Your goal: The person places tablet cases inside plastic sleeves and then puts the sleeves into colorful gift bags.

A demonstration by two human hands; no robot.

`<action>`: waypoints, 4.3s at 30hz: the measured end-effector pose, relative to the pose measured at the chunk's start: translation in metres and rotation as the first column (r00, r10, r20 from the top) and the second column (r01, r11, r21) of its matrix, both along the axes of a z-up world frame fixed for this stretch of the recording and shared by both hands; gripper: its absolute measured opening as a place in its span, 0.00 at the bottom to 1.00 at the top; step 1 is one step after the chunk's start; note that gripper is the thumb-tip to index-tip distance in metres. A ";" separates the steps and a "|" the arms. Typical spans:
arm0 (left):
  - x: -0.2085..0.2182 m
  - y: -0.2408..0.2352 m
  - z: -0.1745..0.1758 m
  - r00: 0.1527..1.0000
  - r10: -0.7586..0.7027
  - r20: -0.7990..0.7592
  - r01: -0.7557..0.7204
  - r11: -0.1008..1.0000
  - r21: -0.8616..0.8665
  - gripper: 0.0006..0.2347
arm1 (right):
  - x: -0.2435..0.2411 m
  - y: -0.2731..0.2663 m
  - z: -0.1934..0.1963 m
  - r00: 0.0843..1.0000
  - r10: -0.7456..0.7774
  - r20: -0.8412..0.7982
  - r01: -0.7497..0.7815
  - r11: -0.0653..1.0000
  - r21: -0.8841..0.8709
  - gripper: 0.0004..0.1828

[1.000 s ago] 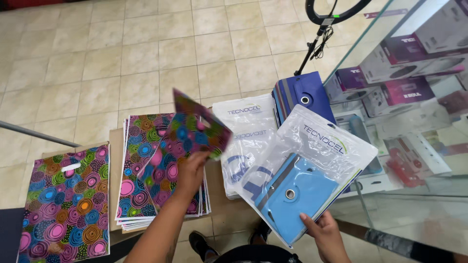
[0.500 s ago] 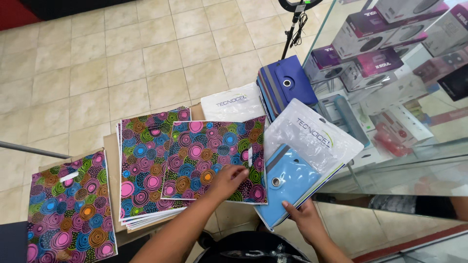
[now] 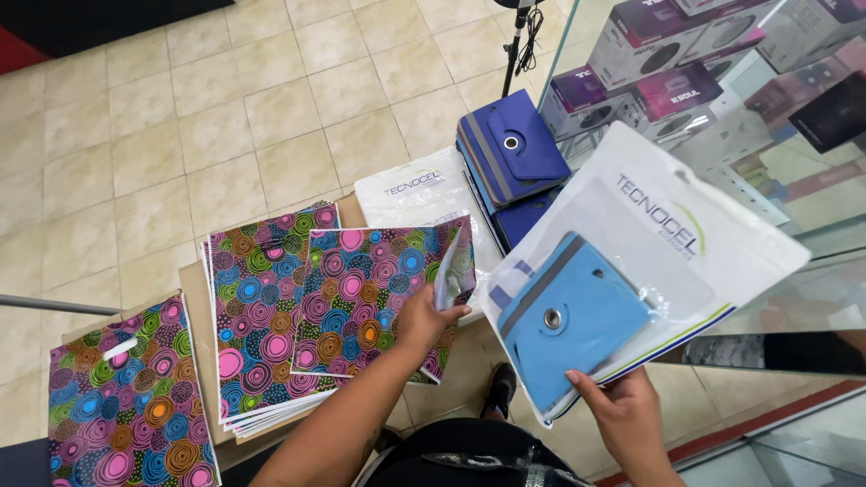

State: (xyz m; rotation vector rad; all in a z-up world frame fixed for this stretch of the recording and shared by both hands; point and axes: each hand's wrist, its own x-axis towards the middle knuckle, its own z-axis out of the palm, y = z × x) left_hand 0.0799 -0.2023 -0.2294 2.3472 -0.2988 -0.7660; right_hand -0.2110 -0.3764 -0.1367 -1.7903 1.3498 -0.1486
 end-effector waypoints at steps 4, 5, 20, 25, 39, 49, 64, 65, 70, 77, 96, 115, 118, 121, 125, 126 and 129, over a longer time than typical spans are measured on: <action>0.001 -0.002 -0.013 0.996 0.063 -0.064 -0.072 0.984 -0.162 0.17 | 0.011 0.004 0.035 0.913 -0.196 0.357 0.095 0.955 0.280 0.29; 0.002 -0.002 -0.024 0.991 0.103 -0.085 -0.119 0.970 -0.210 0.20 | 0.014 0.005 0.040 0.878 -0.242 0.414 0.090 0.931 0.354 0.30; -0.021 0.015 0.065 0.896 -0.287 0.338 0.372 0.902 -0.220 0.11 | 0.055 0.008 -0.008 0.916 -0.246 0.318 0.119 0.922 0.368 0.26; -0.024 0.008 0.060 0.896 -0.277 0.347 0.356 0.915 -0.191 0.12 | 0.074 0.019 -0.041 0.938 -0.111 0.328 0.027 0.968 0.251 0.15; -0.006 0.019 0.085 0.900 -0.180 0.398 0.276 0.940 -0.199 0.14 | 0.085 0.035 0.018 0.935 0.015 0.355 -0.036 0.998 0.052 0.16; -0.022 0.012 0.121 0.990 -0.122 0.071 0.138 0.939 -0.315 0.12 | 0.092 0.048 -0.040 0.831 0.018 0.556 -0.065 0.996 0.066 0.25; 0.009 0.078 0.160 0.638 -0.263 0.724 0.578 0.785 -0.224 0.17 | 0.066 -0.025 -0.079 0.783 -0.057 0.619 -0.221 0.905 0.362 0.23; 0.021 0.087 0.166 0.584 -0.160 0.796 0.480 0.859 -0.179 0.19 | 0.063 -0.035 -0.075 0.850 -0.044 0.524 -0.190 0.904 0.384 0.22; 0.058 0.115 0.199 0.957 -0.219 0.191 0.259 0.941 -0.219 0.49 | 0.074 -0.073 -0.050 0.784 0.073 0.616 -0.352 0.871 0.344 0.33; 0.032 0.116 0.096 0.996 -0.072 -0.049 0.030 0.812 -0.583 0.12 | 0.104 -0.070 -0.016 0.646 0.374 0.666 -0.651 0.725 0.225 0.36; -0.007 0.213 0.152 0.952 0.300 0.057 -0.134 0.578 -0.805 0.13 | 0.162 -0.027 0.002 0.434 0.250 0.866 -0.501 0.865 0.001 0.13; -0.017 0.325 0.144 0.763 0.637 0.107 -0.299 0.495 -0.816 0.06 | 0.192 -0.010 0.053 0.105 0.680 0.726 -0.735 0.544 -0.404 0.11; -0.022 0.349 0.136 0.710 0.704 -0.013 -0.366 0.353 -0.861 0.05 | 0.204 0.027 0.112 -0.126 0.761 0.636 -0.744 0.351 -0.568 0.07; -0.029 0.382 0.123 0.700 0.711 -0.068 -0.319 0.227 -0.920 0.05 | 0.215 0.064 0.164 -0.266 0.822 0.504 -0.679 0.212 -0.703 0.09; -0.037 0.424 0.110 0.615 0.764 -0.193 -0.275 -0.021 -0.961 0.08 | 0.237 0.087 0.177 -0.170 0.898 0.406 -0.682 0.191 -0.706 0.06; -0.041 0.440 0.116 0.603 0.773 -0.199 -0.278 -0.030 -0.960 0.08 | 0.239 0.095 0.181 -0.182 0.897 0.402 -0.687 0.177 -0.705 0.06; -0.054 0.475 0.121 0.418 0.782 -0.462 -0.379 -0.312 -0.871 0.10 | 0.245 0.127 0.198 0.090 0.884 0.459 -0.726 0.374 -0.577 0.03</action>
